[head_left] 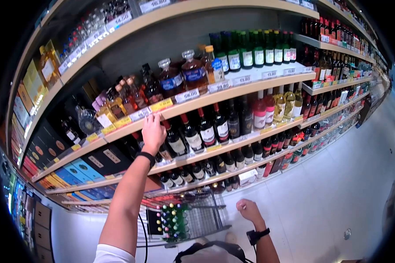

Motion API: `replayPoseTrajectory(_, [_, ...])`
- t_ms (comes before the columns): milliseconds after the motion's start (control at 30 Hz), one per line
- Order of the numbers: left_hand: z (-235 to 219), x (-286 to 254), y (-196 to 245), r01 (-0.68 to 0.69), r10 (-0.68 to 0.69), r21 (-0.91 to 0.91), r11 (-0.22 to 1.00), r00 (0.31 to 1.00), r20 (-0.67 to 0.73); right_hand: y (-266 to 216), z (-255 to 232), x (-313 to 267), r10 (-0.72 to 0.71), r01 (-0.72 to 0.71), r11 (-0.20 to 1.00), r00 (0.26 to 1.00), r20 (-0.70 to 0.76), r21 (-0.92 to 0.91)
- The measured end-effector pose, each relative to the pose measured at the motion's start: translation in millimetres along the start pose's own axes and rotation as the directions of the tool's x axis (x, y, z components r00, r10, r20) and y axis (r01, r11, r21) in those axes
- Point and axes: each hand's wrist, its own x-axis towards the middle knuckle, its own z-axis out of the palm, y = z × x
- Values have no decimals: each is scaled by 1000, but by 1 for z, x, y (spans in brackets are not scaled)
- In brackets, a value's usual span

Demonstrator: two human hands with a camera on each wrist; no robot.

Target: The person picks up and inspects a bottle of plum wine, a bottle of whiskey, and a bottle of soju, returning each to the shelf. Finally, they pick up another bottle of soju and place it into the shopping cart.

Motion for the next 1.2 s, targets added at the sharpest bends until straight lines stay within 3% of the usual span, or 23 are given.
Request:
replayPoseTrajectory(133, [-14, 0, -8, -84, 85, -109, 990, 996, -1, -29, 3, 14, 76, -63, 987, 993, 88, -146])
replayPoseTrajectory(200, [-22, -9, -10, 10, 7, -154, 988, 994, 112, -36, 11, 15, 93, -73, 986, 987, 131, -148])
replayPoseTrajectory(333, [-30, -72, -28, 58, -62, -387, 920, 998, 0, -14, 37, 5, 110, -72, 971, 981, 158, -228])
replayPoseTrajectory(400, [-30, -120, -54, 108, -94, -465, 879, 994, 53, -3, 48, -2, 143, -103, 962, 979, 146, -251])
replayPoseTrajectory(433, [-32, -146, -69, 187, -159, -475, 860, 982, 99, -1, 53, -9, 244, -211, 951, 961, 129, -228])
replayPoseTrajectory(533, [-42, -246, -128, 424, -327, -418, 803, 901, 284, 17, 73, -31, 291, -234, 920, 945, 148, -313])
replayPoseTrajectory(567, [-47, -282, -151, 474, -374, -363, 802, 873, 314, 19, 80, -36, 368, -314, 900, 919, 140, -302])
replayPoseTrajectory(667, [-71, -393, -214, 645, -552, -270, 715, 757, 349, 41, 104, -48, 356, -306, 899, 927, 116, -313])
replayPoseTrajectory(733, [-93, -459, -253, 660, -587, -219, 718, 745, 318, 49, 123, -54, 383, -329, 888, 916, 122, -321])
replayPoseTrajectory(800, [-124, -498, -277, 707, -658, -18, 707, 667, 351, 53, 144, -55, 470, -418, 864, 869, 152, -282])
replayPoseTrajectory(900, [-150, -550, -306, 706, -725, 185, 684, 628, 282, 86, 182, -57, 453, -379, 874, 861, 231, -304])
replayPoseTrajectory(1000, [-157, -603, -336, 704, -831, 443, 555, 454, 320, 110, 222, -60, 506, -354, 831, 803, 315, -430])
replayPoseTrajectory(1033, [-155, -623, -346, 726, -855, 458, 514, 386, 347, 104, 233, -62, 558, -365, 798, 749, 358, -480])
replayPoseTrajectory(1067, [-152, -640, -353, 766, -868, 437, 472, 315, 384, 109, 244, -67, 494, -214, 791, 776, 391, -574])
replayPoseTrajectory(1100, [-152, -654, -357, 796, -851, 376, 474, 303, 429, 118, 257, -71, 524, -180, 764, 733, 433, -620])
replayPoseTrajectory(1133, [-150, -670, -366, 821, -799, 297, 488, 283, 530, 114, 265, -75, 550, -199, 774, 683, 481, -601])
replayPoseTrajectory(1167, [-152, -669, -370, 840, -716, 263, 475, 196, 670, 131, 278, -81, 519, -170, 790, 696, 496, -589])
replayPoseTrajectory(1200, [-147, -689, -365, 861, -738, 139, 489, 324, 591, 122, 286, -84, 488, -80, 768, 715, 500, -635])
